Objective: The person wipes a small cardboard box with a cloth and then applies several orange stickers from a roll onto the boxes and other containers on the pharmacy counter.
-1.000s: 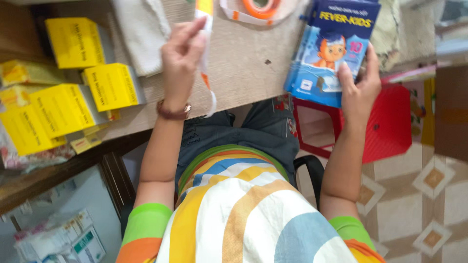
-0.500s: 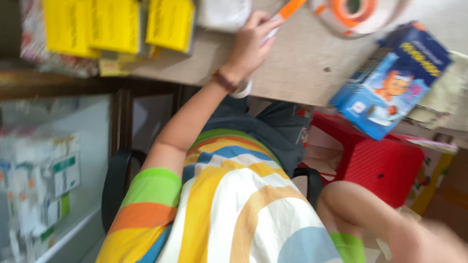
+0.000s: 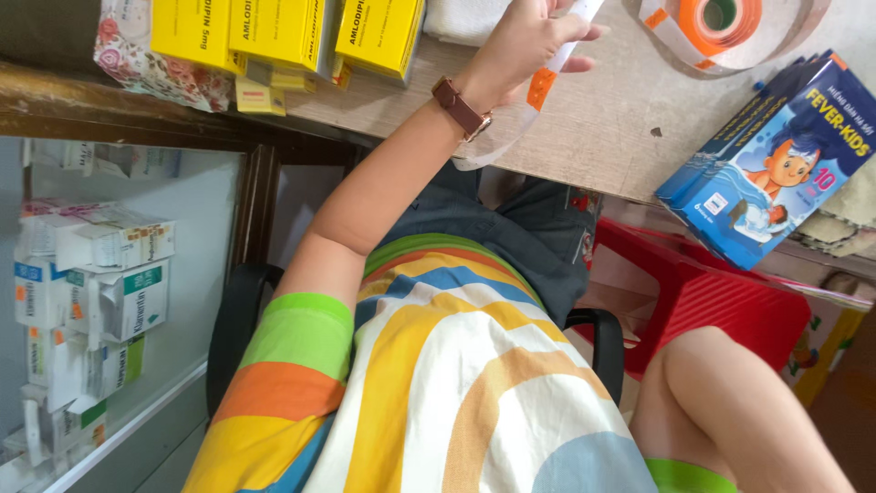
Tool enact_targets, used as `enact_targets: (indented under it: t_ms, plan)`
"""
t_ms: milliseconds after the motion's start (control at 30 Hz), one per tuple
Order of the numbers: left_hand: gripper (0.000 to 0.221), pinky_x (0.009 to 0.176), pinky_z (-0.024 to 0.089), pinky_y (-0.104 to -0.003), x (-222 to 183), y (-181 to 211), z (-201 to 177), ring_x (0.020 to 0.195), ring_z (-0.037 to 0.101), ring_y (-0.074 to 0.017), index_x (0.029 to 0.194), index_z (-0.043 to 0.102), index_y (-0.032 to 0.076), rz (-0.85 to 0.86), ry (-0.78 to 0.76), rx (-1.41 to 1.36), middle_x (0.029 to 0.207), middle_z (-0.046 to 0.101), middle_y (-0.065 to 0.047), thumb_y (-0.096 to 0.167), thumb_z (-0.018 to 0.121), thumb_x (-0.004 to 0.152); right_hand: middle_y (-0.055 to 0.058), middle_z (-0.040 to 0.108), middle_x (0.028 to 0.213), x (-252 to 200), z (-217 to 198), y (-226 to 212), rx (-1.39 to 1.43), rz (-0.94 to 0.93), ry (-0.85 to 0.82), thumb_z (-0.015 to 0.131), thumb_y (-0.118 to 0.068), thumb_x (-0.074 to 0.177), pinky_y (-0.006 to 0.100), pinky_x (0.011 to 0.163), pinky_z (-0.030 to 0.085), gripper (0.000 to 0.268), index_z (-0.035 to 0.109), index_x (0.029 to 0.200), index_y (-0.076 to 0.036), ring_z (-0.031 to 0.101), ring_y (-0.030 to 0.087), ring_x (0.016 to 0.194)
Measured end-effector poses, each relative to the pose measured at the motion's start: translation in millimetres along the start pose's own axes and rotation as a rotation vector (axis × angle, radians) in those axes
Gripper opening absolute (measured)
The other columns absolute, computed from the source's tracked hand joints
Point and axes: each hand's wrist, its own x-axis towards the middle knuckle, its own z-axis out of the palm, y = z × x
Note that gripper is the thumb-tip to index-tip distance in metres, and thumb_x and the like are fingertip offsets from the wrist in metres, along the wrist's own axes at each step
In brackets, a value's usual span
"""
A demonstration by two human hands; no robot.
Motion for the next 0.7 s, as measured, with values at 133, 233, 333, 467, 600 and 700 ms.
enact_targets:
  t_ms: [133, 233, 333, 467, 600, 700]
  plan:
    - [0.029, 0.093, 0.065, -0.047, 5.2, -17.5, -9.4, 0.121, 0.070, -0.0297, 0.126, 0.060, -0.009, -0.043, -0.032, -0.274, 0.125, 0.063, -0.019, 0.002, 0.064, 0.099, 0.010, 0.057, 0.137, 5.5, 2.8, -1.8, 0.021, 0.053, 0.083, 0.071, -0.006, 0.096, 0.034, 0.103, 0.051, 0.068, 0.033, 0.152, -0.010, 0.060, 0.021, 0.117]
    - [0.031, 0.092, 0.061, -0.051, 4.0, -20.5, -17.1, 0.117, 0.069, -0.0326, 0.125, 0.057, -0.002, -0.091, -0.059, -0.510, 0.125, 0.063, -0.016, -0.002, 0.059, 0.094, 0.009, 0.056, 0.138, 41.4, 1.0, 3.1, 0.066, 0.028, 0.208, 0.071, -0.006, 0.096, 0.033, 0.104, 0.051, 0.072, 0.029, 0.154, -0.011, 0.060, 0.020, 0.118]
    - [0.022, 0.099, 0.059, -0.055, 3.9, -16.1, -10.6, 0.121, 0.067, -0.0346, 0.123, 0.058, -0.006, -0.074, -0.091, -0.621, 0.125, 0.062, -0.018, -0.006, 0.056, 0.101, 0.007, 0.055, 0.139, 67.2, 3.0, 4.7, 0.118, -0.035, 0.418, 0.071, -0.007, 0.095, 0.033, 0.104, 0.051, 0.077, 0.025, 0.156, -0.012, 0.059, 0.018, 0.119]
    - [0.024, 0.102, 0.062, -0.055, 2.2, 7.4, 0.6, 0.121, 0.066, -0.0301, 0.121, 0.061, -0.007, -0.112, -0.173, -0.700, 0.123, 0.063, -0.016, -0.008, 0.052, 0.099, 0.005, 0.053, 0.141, 131.1, -2.4, 31.7, 0.225, -0.065, 0.655, 0.071, -0.007, 0.094, 0.032, 0.104, 0.050, 0.082, 0.020, 0.158, -0.014, 0.058, 0.016, 0.119]
    - [0.019, 0.104, 0.060, -0.055, 14.7, 11.8, 1.5, 0.119, 0.066, -0.0304, 0.117, 0.061, -0.008, -0.101, -0.200, -0.663, 0.119, 0.068, -0.017, -0.004, 0.053, 0.101, 0.002, 0.051, 0.142, 173.1, 36.4, 67.9, 0.647, 0.108, 0.446, 0.071, -0.008, 0.094, 0.030, 0.105, 0.050, 0.088, 0.015, 0.160, -0.015, 0.057, 0.014, 0.120]
    - [0.016, 0.108, 0.056, -0.051, 34.7, 10.3, -22.7, 0.117, 0.068, -0.0311, 0.116, 0.063, -0.006, -0.037, -0.250, -0.520, 0.117, 0.069, -0.016, -0.001, 0.057, 0.102, 0.012, 0.070, 0.117, 146.6, 49.7, 77.3, 0.732, 0.231, -0.029, 0.066, -0.012, 0.102, 0.035, 0.101, 0.055, 0.036, 0.055, 0.135, -0.001, 0.067, 0.023, 0.112]
